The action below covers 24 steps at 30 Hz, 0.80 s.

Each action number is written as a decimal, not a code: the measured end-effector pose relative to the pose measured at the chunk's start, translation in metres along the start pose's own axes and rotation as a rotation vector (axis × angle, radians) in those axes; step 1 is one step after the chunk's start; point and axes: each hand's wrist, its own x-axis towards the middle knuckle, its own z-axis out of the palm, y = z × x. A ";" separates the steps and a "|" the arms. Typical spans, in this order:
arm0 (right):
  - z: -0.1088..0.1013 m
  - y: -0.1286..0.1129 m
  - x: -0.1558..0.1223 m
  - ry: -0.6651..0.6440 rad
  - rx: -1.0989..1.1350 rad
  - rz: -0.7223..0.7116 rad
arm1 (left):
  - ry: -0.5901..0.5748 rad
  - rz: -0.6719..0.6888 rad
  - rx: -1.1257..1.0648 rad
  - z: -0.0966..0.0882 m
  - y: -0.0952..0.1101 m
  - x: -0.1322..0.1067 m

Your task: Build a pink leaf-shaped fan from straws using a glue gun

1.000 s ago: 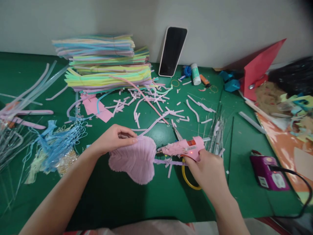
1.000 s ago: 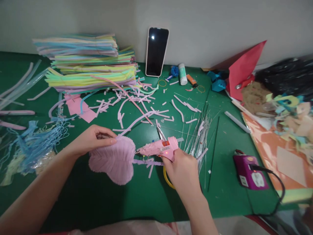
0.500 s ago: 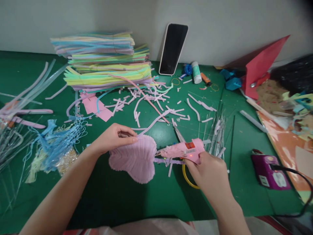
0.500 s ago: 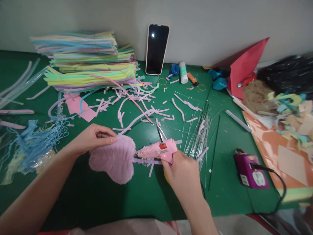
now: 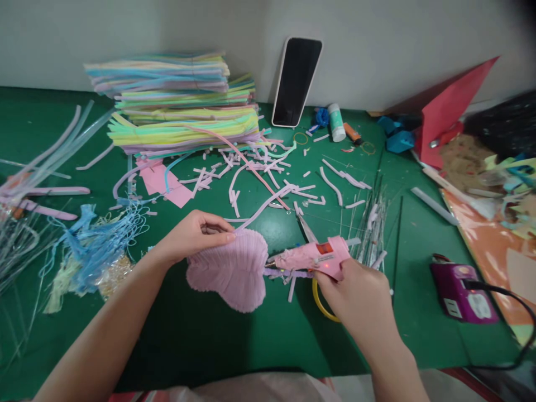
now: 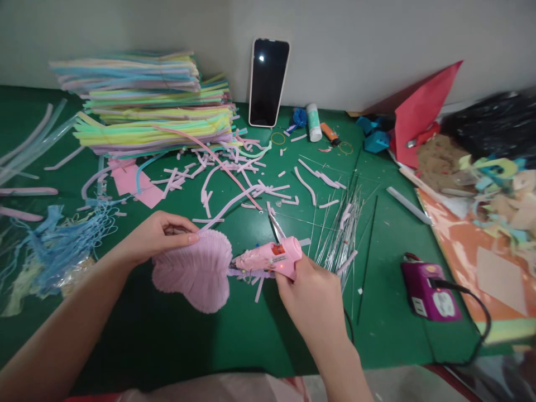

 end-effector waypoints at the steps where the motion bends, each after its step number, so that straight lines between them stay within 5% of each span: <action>1: 0.000 0.000 0.000 0.003 -0.009 0.025 | -0.002 0.001 -0.002 0.000 -0.001 0.000; 24: -0.001 0.003 0.001 -0.029 -0.021 -0.020 | -0.003 0.000 0.017 0.000 -0.001 0.001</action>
